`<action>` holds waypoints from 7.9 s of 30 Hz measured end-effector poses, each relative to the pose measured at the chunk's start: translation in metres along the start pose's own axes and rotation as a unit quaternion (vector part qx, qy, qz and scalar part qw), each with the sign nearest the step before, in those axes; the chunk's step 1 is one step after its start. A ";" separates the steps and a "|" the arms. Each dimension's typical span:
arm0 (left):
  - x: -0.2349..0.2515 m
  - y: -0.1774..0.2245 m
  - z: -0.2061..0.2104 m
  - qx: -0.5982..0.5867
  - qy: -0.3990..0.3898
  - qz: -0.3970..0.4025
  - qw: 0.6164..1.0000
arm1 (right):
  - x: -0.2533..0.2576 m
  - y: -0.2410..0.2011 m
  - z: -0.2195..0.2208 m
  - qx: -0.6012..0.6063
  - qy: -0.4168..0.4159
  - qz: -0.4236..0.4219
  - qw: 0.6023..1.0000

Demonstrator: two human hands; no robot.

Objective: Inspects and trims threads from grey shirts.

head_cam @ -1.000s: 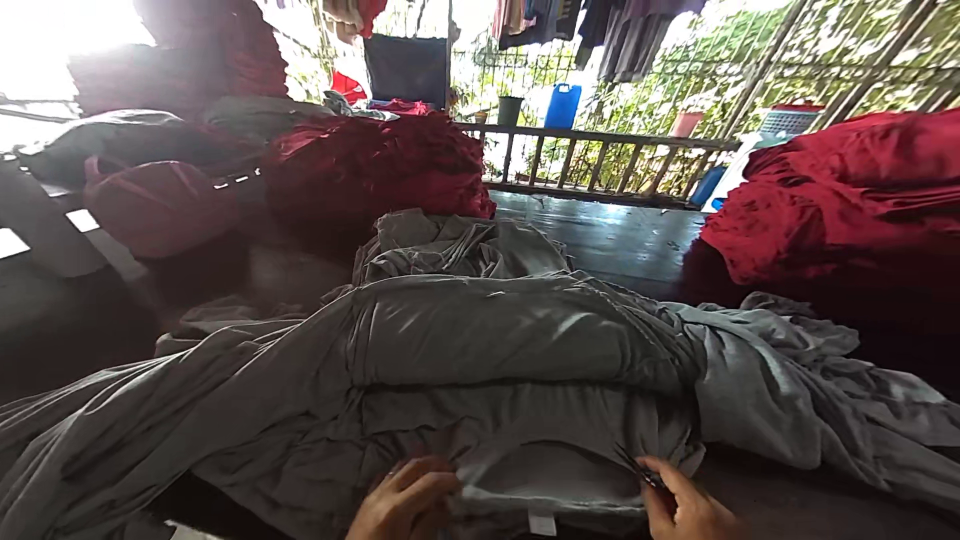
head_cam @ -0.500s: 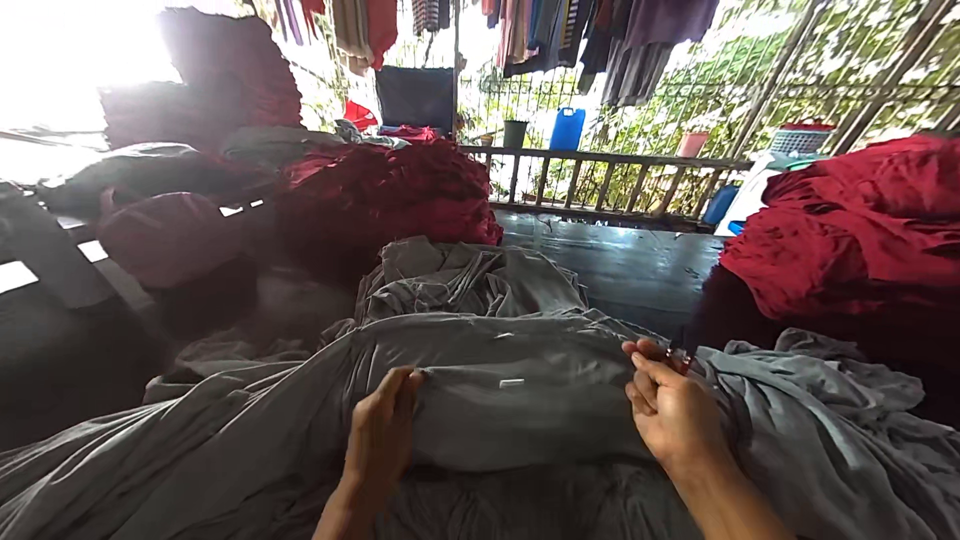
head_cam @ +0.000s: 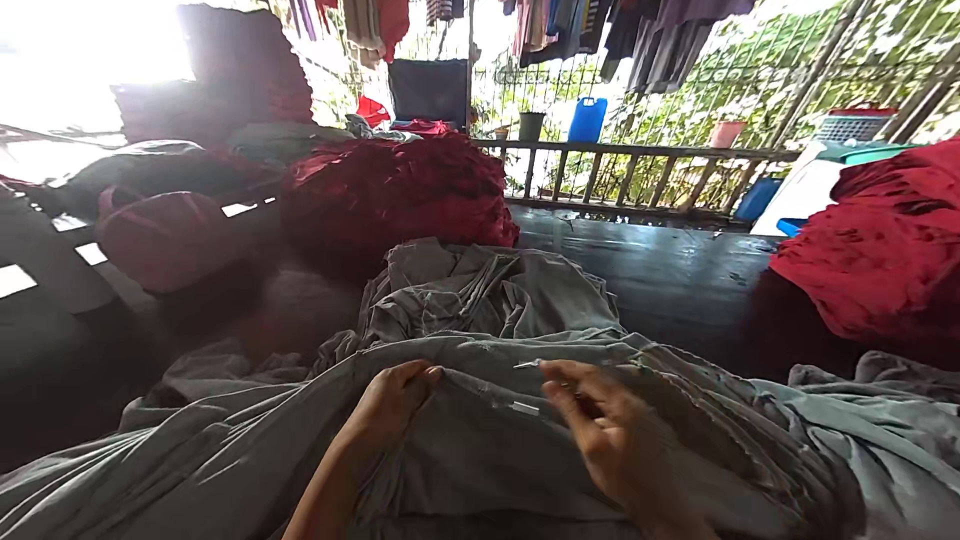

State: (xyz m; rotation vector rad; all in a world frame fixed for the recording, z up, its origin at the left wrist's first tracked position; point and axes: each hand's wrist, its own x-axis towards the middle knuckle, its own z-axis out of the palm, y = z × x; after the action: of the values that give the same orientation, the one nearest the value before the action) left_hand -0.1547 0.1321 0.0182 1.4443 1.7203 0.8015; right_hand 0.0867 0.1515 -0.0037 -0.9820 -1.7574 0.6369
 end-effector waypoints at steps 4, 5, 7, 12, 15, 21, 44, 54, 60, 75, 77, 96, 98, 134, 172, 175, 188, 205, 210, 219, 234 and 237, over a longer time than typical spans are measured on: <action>-0.009 -0.001 0.003 -0.204 -0.003 0.040 0.978 | 0.011 -0.023 0.019 0.052 -0.163 0.156 0.973; -0.010 -0.001 0.004 -0.251 -0.014 0.047 0.967 | 0.014 -0.024 0.020 0.059 -0.182 0.183 0.964; -0.009 -0.001 0.010 -0.323 -0.036 0.057 0.944 | 0.018 -0.025 0.020 0.087 -0.184 0.218 0.955; 0.001 0.006 0.025 -0.333 -0.103 0.100 0.932 | 0.025 -0.023 0.015 0.188 -0.148 0.268 0.933; 0.004 0.011 0.025 -0.293 -0.156 0.070 0.941 | 0.027 -0.024 0.013 0.217 -0.142 0.284 0.923; 0.012 -0.011 0.025 -0.360 -0.212 0.076 0.905 | 0.030 -0.029 0.014 0.216 -0.124 0.290 0.924; 0.007 -0.005 0.045 -0.518 -0.114 -0.032 0.847 | -0.033 -0.008 0.030 -0.183 -0.008 -0.062 0.981; 0.006 -0.008 0.044 -0.528 -0.127 -0.027 0.840 | -0.029 -0.003 0.026 -0.163 -0.025 -0.063 0.984; 0.007 -0.010 0.045 -0.529 -0.134 -0.014 0.838 | -0.028 -0.001 0.023 -0.133 -0.040 -0.059 0.989; 0.009 -0.014 0.046 -0.529 -0.147 0.005 0.836 | -0.027 0.000 0.024 -0.128 -0.033 -0.064 0.989; 0.010 -0.014 0.047 -0.533 -0.149 0.010 0.833 | -0.026 0.001 0.023 -0.145 -0.031 -0.085 0.985; 0.010 -0.016 0.046 -0.537 -0.150 0.020 0.830 | -0.027 -0.007 0.019 -0.174 -0.046 -0.085 0.980; 0.010 -0.017 0.047 -0.541 -0.153 0.022 0.827 | -0.027 -0.008 0.020 -0.184 -0.045 -0.087 0.978; 0.011 -0.018 0.046 -0.530 -0.147 0.042 0.834 | -0.008 -0.043 0.007 -0.119 -0.135 0.091 0.980; 0.009 -0.015 0.045 -0.542 -0.138 -0.006 0.829 | 0.008 -0.019 0.004 -0.063 -0.160 0.009 0.985; 0.009 -0.015 0.045 -0.539 -0.139 -0.003 0.831 | 0.008 -0.019 0.003 -0.071 -0.174 0.008 0.982; 0.010 -0.018 0.045 -0.551 -0.155 0.003 0.820 | 0.011 -0.018 0.000 -0.058 -0.190 0.022 0.980; 0.010 -0.018 0.045 -0.556 -0.154 0.009 0.817 | 0.011 -0.024 0.004 -0.102 -0.197 -0.002 0.975; 0.010 -0.017 0.044 -0.554 -0.153 0.007 0.818 | 0.010 -0.022 0.007 -0.090 -0.181 -0.008 0.979; 0.010 -0.016 0.044 -0.556 -0.149 0.005 0.818 | 0.011 -0.025 0.001 -0.063 -0.210 0.034 0.975; 0.006 -0.010 0.042 -0.574 -0.119 -0.053 0.809 | 0.005 -0.035 0.000 -0.120 -0.174 0.031 0.977; 0.005 -0.010 0.042 -0.576 -0.119 -0.053 0.807 | 0.002 -0.036 0.002 -0.143 -0.170 0.014 0.975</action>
State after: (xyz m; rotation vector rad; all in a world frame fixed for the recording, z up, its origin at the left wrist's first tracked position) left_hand -0.1248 0.1357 -0.0138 0.5384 0.7677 1.2199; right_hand 0.0723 0.1347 0.0243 -1.1457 -2.1860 0.6051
